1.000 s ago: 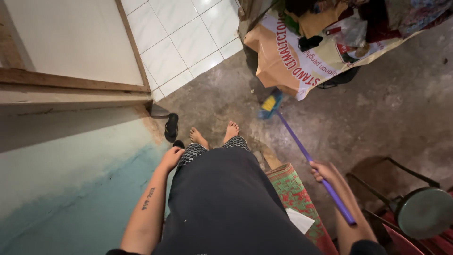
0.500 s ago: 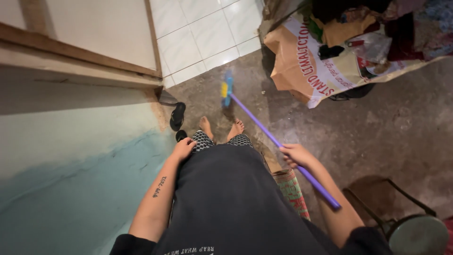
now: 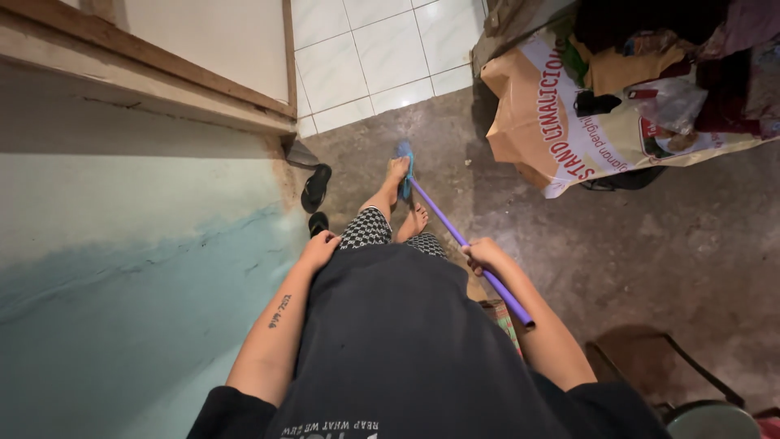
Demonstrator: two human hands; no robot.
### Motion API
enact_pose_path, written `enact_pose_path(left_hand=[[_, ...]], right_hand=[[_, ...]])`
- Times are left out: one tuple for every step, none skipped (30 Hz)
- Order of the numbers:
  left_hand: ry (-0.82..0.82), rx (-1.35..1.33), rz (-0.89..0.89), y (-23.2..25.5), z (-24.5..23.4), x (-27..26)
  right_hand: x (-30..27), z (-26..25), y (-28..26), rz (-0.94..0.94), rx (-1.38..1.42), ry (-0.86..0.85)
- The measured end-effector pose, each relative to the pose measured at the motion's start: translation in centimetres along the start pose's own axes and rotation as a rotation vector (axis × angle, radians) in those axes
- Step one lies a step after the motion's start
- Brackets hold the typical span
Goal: The person sweeps the floor using a broom, moving debris through a doorway and across a room before using their hands to push a door open.
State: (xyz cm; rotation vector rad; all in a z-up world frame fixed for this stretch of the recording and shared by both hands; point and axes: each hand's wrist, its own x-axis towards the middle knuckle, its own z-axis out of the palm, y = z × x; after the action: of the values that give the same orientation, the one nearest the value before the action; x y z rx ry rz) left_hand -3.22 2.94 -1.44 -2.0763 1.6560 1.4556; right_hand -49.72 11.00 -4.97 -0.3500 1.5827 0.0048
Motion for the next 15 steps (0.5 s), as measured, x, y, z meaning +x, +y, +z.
enact_pose_path(left_hand=[[-0.01, 0.023, 0.009, -0.3, 0.4, -0.3], [-0.012, 0.003, 0.004, -0.1, 0.5, -0.3], [-0.011, -0.016, 0.001, 0.4, 0.3, 0.2], [-0.01, -0.035, -0.001, 0.7, 0.3, 0.2], [-0.005, -0.004, 0.03, 1.0, 0.1, 0.7], [0.0, 0.027, 0.062, 1.1, -0.1, 0.9], [0.006, 0.061, 0.096, 1.5, -0.4, 1.3], [-0.005, 0.079, 0.067, 1.9, -0.7, 1.9], [-0.022, 0.097, 0.031, 2.0, -0.7, 1.9], [-0.038, 0.116, -0.005, 2.2, -0.8, 2.2], [-0.017, 0.11, 0.015, 2.3, -0.9, 2.2], [0.004, 0.105, 0.036, 2.4, -1.2, 2.4], [0.026, 0.097, 0.059, 2.4, -1.3, 2.8], [0.026, 0.139, 0.045, 2.0, -1.3, 2.8], [0.033, 0.178, 0.036, 1.7, -1.3, 3.2]], right_hand=[[-0.1, 0.3, 0.4, 0.001, -0.044, 0.002], [-0.1, 0.3, 0.5, 0.012, 0.021, -0.018], [-0.1, 0.0, 0.0, 0.021, 0.088, -0.036], [-0.3, -0.1, -0.2, 0.028, 0.154, -0.054], [-0.2, -0.2, -0.6, 0.056, 0.186, -0.066], [-0.3, -0.1, -0.7, 0.084, 0.219, -0.078], [-0.4, -0.1, -0.8, 0.109, 0.256, -0.09], [-0.5, -0.2, -1.0, 0.085, 0.242, -0.068], [-0.8, 0.2, -0.8, 0.07, 0.228, -0.048], [-1.0, 0.3, -0.7, 0.055, 0.214, -0.028], [-1.6, 0.5, -0.5, 0.05, 0.191, -0.027], [-2.1, 0.6, -0.7, 0.044, 0.167, -0.027], [-2.7, 0.2, -0.6, 0.036, 0.143, -0.024], [-3.6, -0.2, 0.3, 0.003, 0.128, -0.047], [-5.3, -1.0, 0.5, -0.037, 0.111, -0.065]])
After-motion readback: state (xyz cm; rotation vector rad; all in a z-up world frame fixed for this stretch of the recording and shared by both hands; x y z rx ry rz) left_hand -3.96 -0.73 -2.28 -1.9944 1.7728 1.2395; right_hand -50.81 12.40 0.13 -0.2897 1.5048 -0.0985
